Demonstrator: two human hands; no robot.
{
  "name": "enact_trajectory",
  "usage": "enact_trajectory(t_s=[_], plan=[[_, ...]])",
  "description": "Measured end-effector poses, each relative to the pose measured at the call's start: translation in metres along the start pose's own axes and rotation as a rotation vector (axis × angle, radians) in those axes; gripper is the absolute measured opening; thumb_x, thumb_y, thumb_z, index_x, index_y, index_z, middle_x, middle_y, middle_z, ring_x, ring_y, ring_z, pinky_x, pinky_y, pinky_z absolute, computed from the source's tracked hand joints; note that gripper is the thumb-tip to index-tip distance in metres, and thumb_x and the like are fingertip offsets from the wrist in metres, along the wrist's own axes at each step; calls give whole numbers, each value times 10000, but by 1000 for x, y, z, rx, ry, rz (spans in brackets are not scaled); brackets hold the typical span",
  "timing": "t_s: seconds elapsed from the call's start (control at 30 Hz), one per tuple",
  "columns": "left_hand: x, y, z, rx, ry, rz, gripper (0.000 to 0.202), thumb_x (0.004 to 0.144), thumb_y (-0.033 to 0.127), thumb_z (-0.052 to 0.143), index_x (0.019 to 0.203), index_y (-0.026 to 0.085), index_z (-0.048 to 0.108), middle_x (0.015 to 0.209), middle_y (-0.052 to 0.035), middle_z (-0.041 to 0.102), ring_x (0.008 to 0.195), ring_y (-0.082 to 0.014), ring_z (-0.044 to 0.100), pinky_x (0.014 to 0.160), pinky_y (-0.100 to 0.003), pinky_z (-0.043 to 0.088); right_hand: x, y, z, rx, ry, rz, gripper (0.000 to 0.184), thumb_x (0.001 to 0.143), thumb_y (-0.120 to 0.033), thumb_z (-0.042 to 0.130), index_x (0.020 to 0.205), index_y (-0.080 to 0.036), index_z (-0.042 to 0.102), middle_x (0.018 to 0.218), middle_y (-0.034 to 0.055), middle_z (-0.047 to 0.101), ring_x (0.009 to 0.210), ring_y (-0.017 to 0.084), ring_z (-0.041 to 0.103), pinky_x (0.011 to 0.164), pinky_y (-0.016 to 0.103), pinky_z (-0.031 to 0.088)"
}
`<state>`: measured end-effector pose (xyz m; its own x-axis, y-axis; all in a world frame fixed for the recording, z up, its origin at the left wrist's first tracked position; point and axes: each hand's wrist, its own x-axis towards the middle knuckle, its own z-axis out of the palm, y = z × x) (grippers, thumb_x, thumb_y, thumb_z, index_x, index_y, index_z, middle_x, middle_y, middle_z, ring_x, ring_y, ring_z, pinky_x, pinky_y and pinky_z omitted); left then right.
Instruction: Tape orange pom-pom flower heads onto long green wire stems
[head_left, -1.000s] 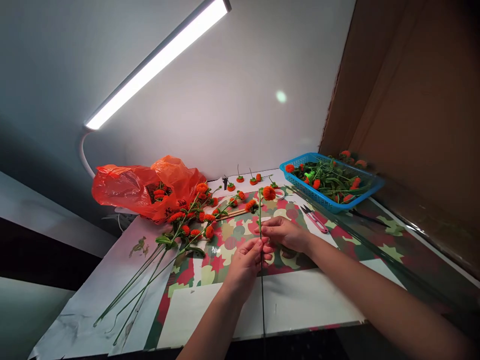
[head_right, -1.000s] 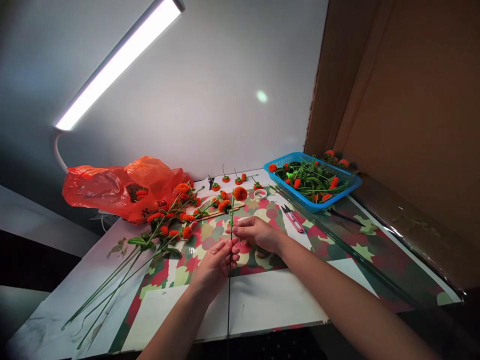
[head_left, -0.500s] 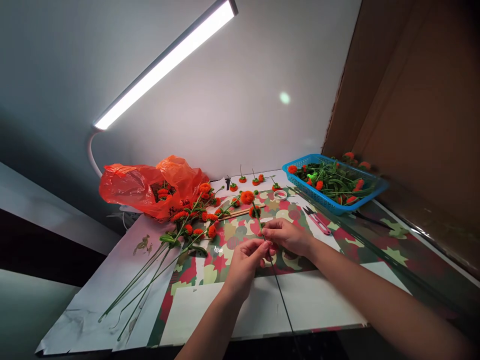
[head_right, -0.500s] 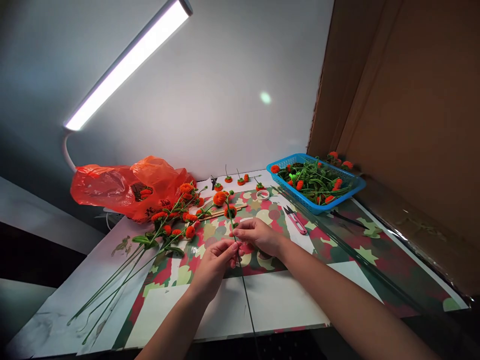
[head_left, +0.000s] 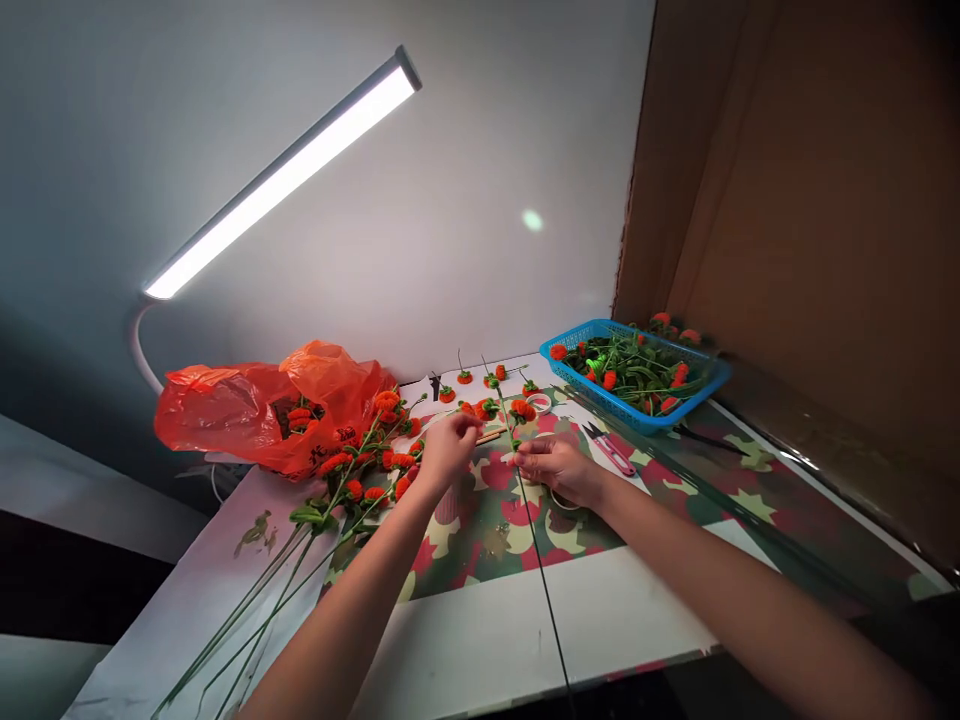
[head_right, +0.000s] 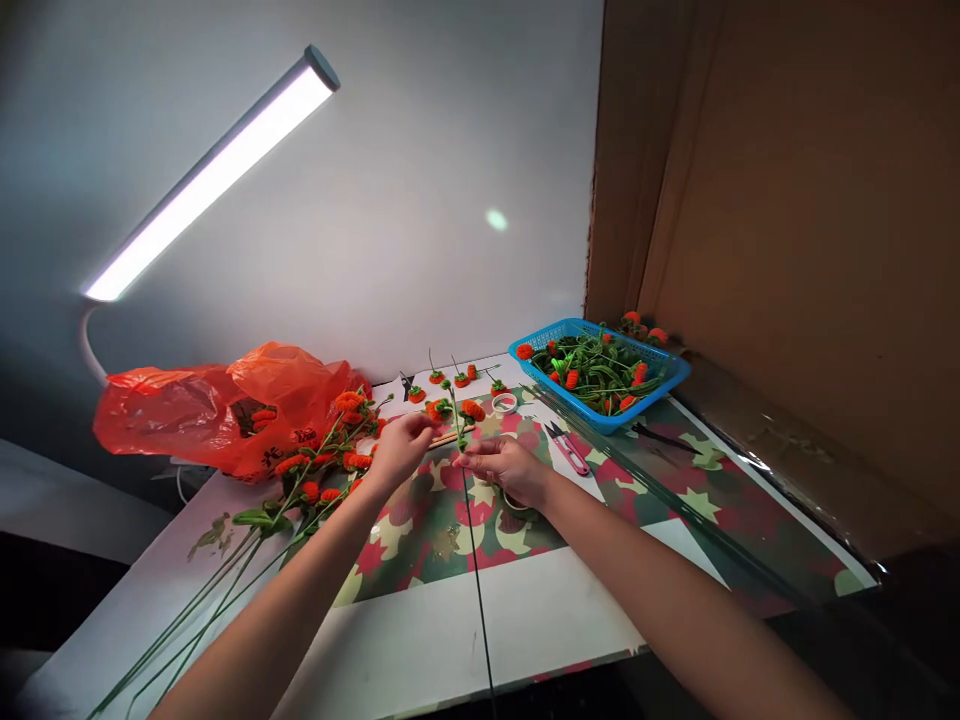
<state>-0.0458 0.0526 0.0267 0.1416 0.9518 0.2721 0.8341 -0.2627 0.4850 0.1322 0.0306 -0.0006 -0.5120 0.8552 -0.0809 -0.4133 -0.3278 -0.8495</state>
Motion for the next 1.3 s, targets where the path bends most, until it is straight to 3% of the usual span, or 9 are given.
enact_trajectory(t_s=[0.13, 0.3, 0.53, 0.73, 0.87, 1.0, 1.07, 1.2, 1.3], plan=[[67, 0, 24, 256, 38, 303, 422, 800, 109, 403, 1182, 211, 549, 1293, -106, 517, 1229, -261, 400, 985, -434, 294, -2, -4, 0, 62, 47, 35, 325, 394, -310, 858, 568, -146, 638, 577, -16, 615, 515, 62, 491, 560, 232, 341], [119, -1, 48, 526, -18, 610, 452, 824, 57, 363, 1233, 202, 489, 1372, -118, 421, 1278, -269, 321, 1008, -464, 218, -1, -5, -4, 92, 79, 39, 350, 371, -317, 863, 566, -145, 628, 573, -21, 613, 494, 55, 484, 549, 230, 336], [138, -4, 55, 564, -52, 617, 268, 837, 84, 374, 948, 171, 602, 1000, -133, 581, 955, -236, 497, 798, -370, 353, 4, -2, -10, 116, 87, -5, 279, 438, -273, 849, 574, -139, 645, 602, -12, 609, 566, 76, 535, 576, 226, 376], [135, -1, 50, 396, -7, 420, 187, 813, 130, 450, 756, 178, 622, 854, -105, 586, 855, -233, 507, 759, -366, 342, 4, -5, -7, 152, 110, 7, 278, 408, -244, 855, 544, -143, 634, 549, -32, 582, 532, 67, 520, 559, 218, 374], [109, 2, 37, 212, 77, 235, 147, 786, 165, 490, 791, 164, 637, 800, -96, 591, 825, -239, 537, 759, -368, 362, 5, -5, -6, 141, 141, -20, 283, 407, -261, 853, 554, -139, 645, 574, -14, 601, 521, 66, 496, 545, 223, 359], [45, 12, 20, -26, 183, 58, 270, 838, 196, 361, 932, 138, 607, 886, -96, 618, 779, -194, 568, 698, -314, 423, 5, -9, -4, 107, 214, -74, 288, 400, -292, 847, 543, -144, 646, 568, -13, 588, 534, 75, 469, 535, 229, 336], [-1, 23, 16, -190, 131, 6, 312, 863, 307, 348, 851, 136, 610, 740, -56, 627, 641, -162, 576, 581, -264, 434, 5, -11, -3, 53, 245, -128, 277, 408, -303, 841, 526, -143, 647, 514, -31, 545, 515, 67, 423, 527, 230, 308], [-81, 55, 19, -995, -178, -343, 373, 677, 485, 645, 812, 140, 601, 623, -18, 599, 479, -115, 524, 490, -231, 406, 5, -13, 0, -53, 275, -218, 247, 445, -317, 820, 530, -146, 663, 482, -46, 506, 511, 62, 352, 530, 236, 269], [-105, 76, 27, -1251, -74, -555, 423, 657, 507, 664, 900, 175, 567, 502, 73, 443, 364, -49, 358, 370, -167, 264, 4, -12, 4, -57, 314, -225, 243, 448, -325, 815, 544, -151, 675, 483, -46, 502, 522, 68, 343, 537, 244, 264]])
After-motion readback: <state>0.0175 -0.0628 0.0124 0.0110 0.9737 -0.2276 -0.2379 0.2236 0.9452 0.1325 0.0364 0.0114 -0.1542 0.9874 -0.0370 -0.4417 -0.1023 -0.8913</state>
